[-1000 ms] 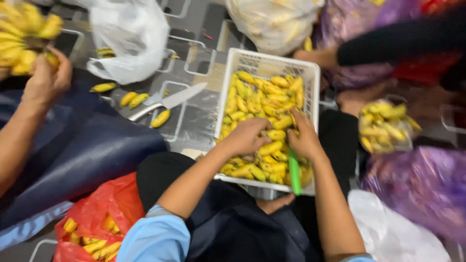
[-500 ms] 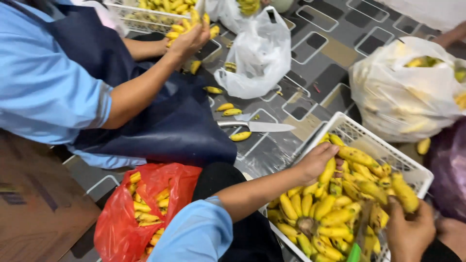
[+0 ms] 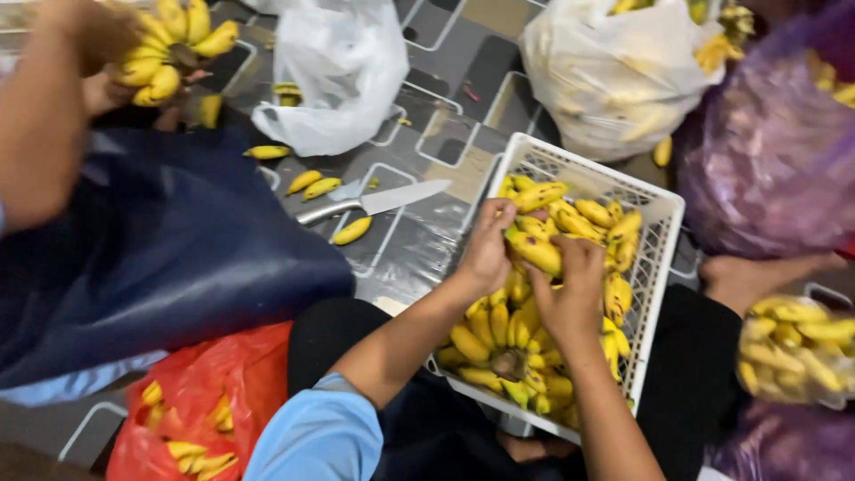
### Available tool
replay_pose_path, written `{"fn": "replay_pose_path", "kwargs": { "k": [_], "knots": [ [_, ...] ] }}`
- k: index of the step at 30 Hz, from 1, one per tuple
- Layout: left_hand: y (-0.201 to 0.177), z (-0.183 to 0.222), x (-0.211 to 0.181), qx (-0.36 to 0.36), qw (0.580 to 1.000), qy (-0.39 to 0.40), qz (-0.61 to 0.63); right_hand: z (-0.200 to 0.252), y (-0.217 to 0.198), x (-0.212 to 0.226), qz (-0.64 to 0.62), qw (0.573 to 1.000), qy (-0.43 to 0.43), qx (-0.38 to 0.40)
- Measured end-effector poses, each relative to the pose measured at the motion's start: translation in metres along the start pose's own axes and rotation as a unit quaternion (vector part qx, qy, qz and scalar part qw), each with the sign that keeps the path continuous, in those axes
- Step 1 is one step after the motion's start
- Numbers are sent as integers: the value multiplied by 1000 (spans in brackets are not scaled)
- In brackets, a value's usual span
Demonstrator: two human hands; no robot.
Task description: Cutting individual bananas from bunches and placing them into a plastic crate for processing.
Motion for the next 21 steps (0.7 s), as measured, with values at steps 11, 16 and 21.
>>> {"fn": "replay_pose_path", "kwargs": {
  "k": [11, 16, 21],
  "knots": [
    [-14, -7, -6, 88, 994, 62, -35, 3, 4, 18, -120, 991, 50, -16],
    [2, 10, -36, 95, 986, 87, -102, 7, 4, 11, -186, 977, 99, -4],
    [-5, 4, -29, 68, 990, 88, -90, 18, 3, -18, -263, 954, 137, -46]
  ]
}}
Point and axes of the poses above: each hand's wrist, its own z-axis away from the middle knuckle, its own y-axis out of the palm, x = y × z, the point moved 9 cm from there along -z, towards the middle knuckle, and after that the axes turned 1 degree about z, right-handed, at the moved point
